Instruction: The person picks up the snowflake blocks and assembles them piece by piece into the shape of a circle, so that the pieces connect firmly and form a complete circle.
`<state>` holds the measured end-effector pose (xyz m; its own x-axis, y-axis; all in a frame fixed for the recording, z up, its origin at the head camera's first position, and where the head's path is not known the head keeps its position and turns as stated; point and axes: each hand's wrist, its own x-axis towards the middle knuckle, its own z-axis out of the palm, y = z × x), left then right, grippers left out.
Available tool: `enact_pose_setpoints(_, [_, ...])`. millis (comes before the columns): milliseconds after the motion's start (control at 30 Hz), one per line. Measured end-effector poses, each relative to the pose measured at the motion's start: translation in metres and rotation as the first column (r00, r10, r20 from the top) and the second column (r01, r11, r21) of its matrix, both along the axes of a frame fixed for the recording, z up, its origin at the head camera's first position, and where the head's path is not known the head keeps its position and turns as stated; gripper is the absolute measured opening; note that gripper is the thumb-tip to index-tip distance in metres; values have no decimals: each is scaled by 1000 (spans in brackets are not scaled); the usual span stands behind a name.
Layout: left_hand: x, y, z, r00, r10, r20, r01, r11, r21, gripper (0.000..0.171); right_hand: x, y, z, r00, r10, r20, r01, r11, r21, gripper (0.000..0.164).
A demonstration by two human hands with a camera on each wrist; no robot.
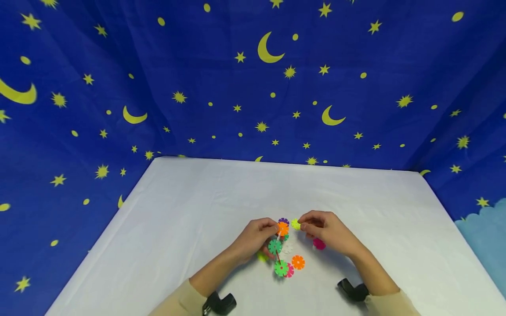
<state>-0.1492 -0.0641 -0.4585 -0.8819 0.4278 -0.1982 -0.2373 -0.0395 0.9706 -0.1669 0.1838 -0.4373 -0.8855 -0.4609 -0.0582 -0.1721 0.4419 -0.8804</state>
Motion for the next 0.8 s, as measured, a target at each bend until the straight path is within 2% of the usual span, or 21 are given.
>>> enact_pose_setpoints(167, [0, -1, 0, 1000, 13, 6, -12, 1000, -11, 22, -1, 17, -1, 988, 140, -68, -127, 977, 169, 16])
enact_pose_setpoints(367, [1, -1, 2, 1000, 18, -3, -18, 1000, -16, 23, -3, 28, -2, 968, 240, -75, -210, 934, 291, 24])
enact_pose_setpoints(533, [1, -1, 3, 1000, 21, 4, -21, 1000, -4, 23, -4, 29, -2, 963, 265, -51, -222, 886, 406, 28])
enact_pose_setpoints(667, [0, -1, 1, 1000, 23, 12, -23, 1000, -1, 23, -3, 29, -2, 967, 251, -52, -203, 875, 439, 27])
enact_pose_setpoints(800, [0, -1, -1, 1000, 22, 11, -22, 1000, -13, 24, -3, 29, -2, 966, 246, -82, -189, 884, 428, 21])
